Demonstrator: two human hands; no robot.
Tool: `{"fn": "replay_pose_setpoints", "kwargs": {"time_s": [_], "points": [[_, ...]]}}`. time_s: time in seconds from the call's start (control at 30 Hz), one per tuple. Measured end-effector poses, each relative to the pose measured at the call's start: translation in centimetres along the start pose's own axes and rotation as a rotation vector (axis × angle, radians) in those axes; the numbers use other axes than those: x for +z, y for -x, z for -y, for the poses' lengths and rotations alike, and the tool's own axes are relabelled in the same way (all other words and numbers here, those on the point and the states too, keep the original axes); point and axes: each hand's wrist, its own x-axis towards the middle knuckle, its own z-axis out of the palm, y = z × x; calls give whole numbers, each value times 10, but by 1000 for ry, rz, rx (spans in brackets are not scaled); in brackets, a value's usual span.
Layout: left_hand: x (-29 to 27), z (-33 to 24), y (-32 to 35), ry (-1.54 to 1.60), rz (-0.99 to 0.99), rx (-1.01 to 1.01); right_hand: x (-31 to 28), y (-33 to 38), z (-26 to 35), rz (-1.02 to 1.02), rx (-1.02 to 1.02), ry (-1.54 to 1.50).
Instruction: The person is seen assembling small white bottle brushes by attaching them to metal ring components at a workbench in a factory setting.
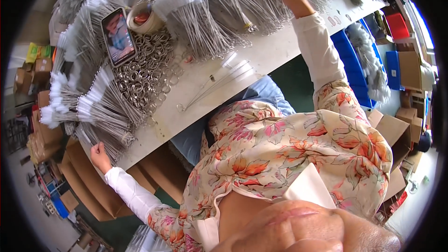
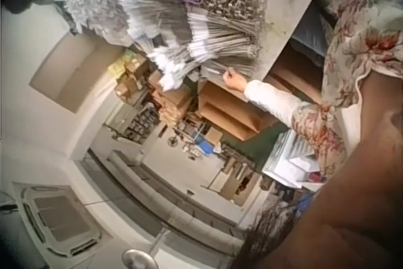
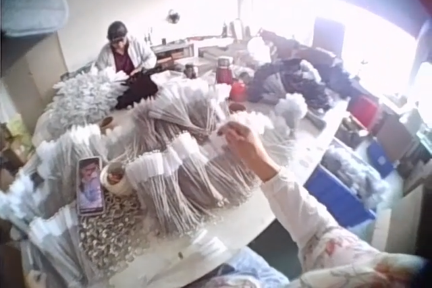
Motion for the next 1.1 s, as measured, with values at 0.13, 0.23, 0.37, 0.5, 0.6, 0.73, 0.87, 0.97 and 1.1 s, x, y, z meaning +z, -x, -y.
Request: {"fn": "replay_pose_setpoints", "kwargs": {"time_s": [0.13, 0.23, 0.37, 0.5, 0.6, 0.73, 0.87, 0.97, 1.1], "points": [[-8, 10, -2, 29, -53, -149, 13, 11, -7, 77, -88, 371], [-16, 12, -8, 10, -22, -236, 20, 8, -13, 81, -23, 492], [-23, -22, -7, 26, 24, -341, 27, 6, -20, 306, -29, 645], [-31, -44, -19, 80, -126, -209, 19, -2, -18, 473, 122, 750], [-43, -52, -32, 85, -337, 1, 7, -6, -39, 408, 191, 519], [-54, -92, -45, 162, -486, 3, -37, -36, -54, -54, 195, -97], [-67, -123, -26, 260, -454, -76, -113, -68, -51, -222, 81, -145], [-116, -97, 15, 933, 68, -20, -146, -88, -126, -217, -564, 284], [-40, -170, 43, 291, -196, -24, -75, -88, -132, 355, -255, 749]]}}
